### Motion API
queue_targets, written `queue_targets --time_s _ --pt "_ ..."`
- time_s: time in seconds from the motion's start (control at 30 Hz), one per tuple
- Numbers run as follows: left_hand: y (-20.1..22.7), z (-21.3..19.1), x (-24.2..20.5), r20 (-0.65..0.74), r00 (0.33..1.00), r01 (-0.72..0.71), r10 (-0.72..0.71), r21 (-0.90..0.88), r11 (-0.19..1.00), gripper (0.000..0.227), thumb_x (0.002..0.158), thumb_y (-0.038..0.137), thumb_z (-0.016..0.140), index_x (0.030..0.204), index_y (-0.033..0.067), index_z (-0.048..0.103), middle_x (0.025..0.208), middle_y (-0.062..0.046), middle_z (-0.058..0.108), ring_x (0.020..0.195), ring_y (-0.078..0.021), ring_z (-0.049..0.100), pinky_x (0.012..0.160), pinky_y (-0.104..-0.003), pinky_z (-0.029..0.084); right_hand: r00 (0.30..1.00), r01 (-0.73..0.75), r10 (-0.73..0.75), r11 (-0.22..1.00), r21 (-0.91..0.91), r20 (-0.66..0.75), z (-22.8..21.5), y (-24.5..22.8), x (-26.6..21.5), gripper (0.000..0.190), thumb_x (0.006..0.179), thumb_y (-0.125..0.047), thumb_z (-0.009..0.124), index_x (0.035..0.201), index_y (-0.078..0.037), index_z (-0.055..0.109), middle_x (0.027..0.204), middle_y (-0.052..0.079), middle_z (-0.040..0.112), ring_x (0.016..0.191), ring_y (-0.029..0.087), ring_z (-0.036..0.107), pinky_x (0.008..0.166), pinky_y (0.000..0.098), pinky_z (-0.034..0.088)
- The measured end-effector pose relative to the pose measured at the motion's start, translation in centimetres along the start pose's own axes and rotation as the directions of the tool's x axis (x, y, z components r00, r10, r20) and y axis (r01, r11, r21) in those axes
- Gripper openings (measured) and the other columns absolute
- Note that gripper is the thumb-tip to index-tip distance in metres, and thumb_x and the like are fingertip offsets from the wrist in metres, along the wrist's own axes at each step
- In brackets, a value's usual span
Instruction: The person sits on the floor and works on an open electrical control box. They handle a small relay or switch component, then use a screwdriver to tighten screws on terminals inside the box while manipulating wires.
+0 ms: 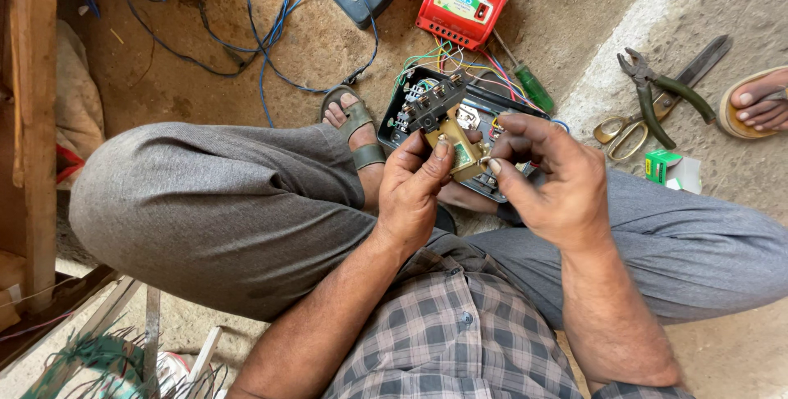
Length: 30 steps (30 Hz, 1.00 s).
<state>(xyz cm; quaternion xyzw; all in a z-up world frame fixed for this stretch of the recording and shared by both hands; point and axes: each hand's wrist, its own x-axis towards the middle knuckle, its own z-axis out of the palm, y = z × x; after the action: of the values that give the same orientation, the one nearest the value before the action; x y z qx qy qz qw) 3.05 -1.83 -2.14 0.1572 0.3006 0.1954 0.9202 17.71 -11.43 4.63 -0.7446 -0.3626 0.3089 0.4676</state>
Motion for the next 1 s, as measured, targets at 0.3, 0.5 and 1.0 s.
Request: queue_targets --time_s 0.3,0.5,1.0 --pt "0.4 0.1 -0.4 0.097 0.995 -0.024 0.024 0.000 1.000 0.042 0.108 0.022 0.062 0.142 -0.0028 0.056 0.133 -0.016 0.068 0.123 -0.0253 0.067 0.111 -0.042 0.053 0.984 -0.175 0.167 0.904 0.390 0.053 -0.3 1.1 -0.6 0.056 0.092 0.011 0.069 0.145 -0.001 0.054 0.107 0.006 0.067 0.100 0.009 0.065 0.088 0.0205 0.055" --pt "0.5 0.2 -0.3 0.075 0.997 0.017 -0.011 -0.080 0.997 0.044 0.104 0.019 0.068 0.141 -0.0020 0.056 0.130 -0.016 0.069 0.121 -0.0252 0.067 0.108 -0.042 0.052 0.973 -0.202 0.232 0.844 0.496 0.001 0.8 0.6 -0.5 0.052 0.095 0.009 0.069 0.143 -0.003 0.052 0.104 0.006 0.067 0.092 0.007 0.063 0.081 0.0188 0.054" --pt "0.8 0.5 -0.4 -0.006 0.995 -0.102 0.102 0.031 0.994 0.062 0.088 0.000 0.076 0.144 -0.0022 0.050 0.131 -0.017 0.068 0.119 -0.0270 0.066 0.109 -0.044 0.052 0.991 -0.133 0.125 0.853 0.505 0.050 1.4 0.5 -0.7 0.066 0.095 0.012 0.067 0.153 -0.007 0.042 0.116 0.011 0.067 0.107 0.014 0.069 0.096 0.0255 0.060"
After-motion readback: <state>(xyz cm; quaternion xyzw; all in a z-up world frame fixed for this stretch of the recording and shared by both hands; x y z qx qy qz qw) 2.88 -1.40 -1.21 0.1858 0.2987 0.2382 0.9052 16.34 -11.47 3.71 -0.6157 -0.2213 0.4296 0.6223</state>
